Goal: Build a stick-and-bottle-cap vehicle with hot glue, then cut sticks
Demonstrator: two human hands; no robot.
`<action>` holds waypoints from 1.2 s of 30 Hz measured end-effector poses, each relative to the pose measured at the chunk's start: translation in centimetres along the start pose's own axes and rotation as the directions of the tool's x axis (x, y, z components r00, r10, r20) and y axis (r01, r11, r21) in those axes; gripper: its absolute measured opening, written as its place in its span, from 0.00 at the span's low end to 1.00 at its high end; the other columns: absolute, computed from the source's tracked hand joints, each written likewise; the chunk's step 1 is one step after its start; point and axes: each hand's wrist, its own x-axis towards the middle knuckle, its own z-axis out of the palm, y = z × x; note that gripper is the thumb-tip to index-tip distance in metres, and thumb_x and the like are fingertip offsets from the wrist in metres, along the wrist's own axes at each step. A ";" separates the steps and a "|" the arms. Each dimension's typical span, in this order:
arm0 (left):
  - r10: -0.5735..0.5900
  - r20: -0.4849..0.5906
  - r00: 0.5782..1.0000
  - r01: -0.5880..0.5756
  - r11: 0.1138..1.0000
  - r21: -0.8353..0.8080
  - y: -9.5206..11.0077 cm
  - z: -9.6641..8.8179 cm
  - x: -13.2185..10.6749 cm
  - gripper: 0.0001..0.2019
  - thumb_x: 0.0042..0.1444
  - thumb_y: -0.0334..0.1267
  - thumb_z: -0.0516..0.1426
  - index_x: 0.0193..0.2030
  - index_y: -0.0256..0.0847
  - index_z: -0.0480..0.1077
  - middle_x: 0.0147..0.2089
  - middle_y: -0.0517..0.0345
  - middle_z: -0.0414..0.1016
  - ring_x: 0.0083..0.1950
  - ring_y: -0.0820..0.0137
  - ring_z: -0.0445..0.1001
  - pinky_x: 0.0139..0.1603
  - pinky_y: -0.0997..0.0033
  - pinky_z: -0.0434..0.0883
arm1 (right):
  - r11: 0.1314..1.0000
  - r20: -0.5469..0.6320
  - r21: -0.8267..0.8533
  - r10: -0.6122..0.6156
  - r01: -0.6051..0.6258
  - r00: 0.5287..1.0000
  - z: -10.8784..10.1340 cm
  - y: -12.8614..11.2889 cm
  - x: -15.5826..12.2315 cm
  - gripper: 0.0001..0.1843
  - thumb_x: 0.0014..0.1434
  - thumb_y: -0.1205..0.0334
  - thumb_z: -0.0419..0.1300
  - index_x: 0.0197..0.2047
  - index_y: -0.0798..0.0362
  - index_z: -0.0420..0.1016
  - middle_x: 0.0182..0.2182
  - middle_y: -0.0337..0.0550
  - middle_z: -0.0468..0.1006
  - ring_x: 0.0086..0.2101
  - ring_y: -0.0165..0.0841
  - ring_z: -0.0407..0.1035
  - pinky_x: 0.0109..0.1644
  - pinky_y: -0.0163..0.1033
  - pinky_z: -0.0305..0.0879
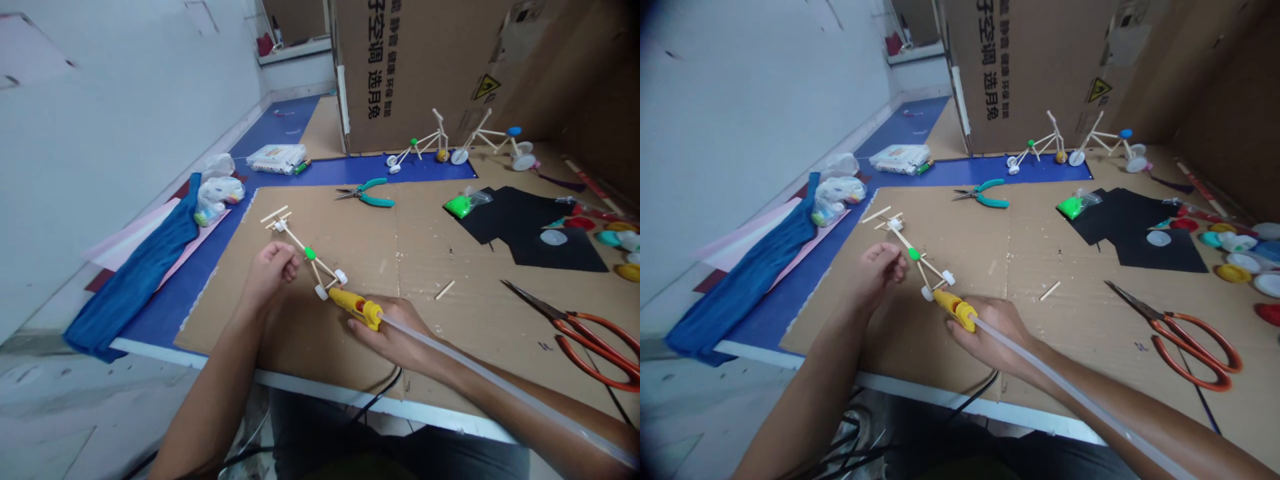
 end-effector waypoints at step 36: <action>0.490 0.212 0.846 -0.487 0.547 0.681 -3.9 1.7 -7.1 0.12 0.57 0.34 0.60 0.48 0.45 0.70 0.47 0.52 0.77 0.51 0.62 0.74 0.51 0.60 0.71 | 0.999 -0.039 -0.036 -0.024 0.022 0.999 0.4 1.2 0.4 0.15 0.64 0.49 0.55 0.40 0.48 0.78 0.28 0.39 0.80 0.27 0.34 0.73 0.29 0.36 0.58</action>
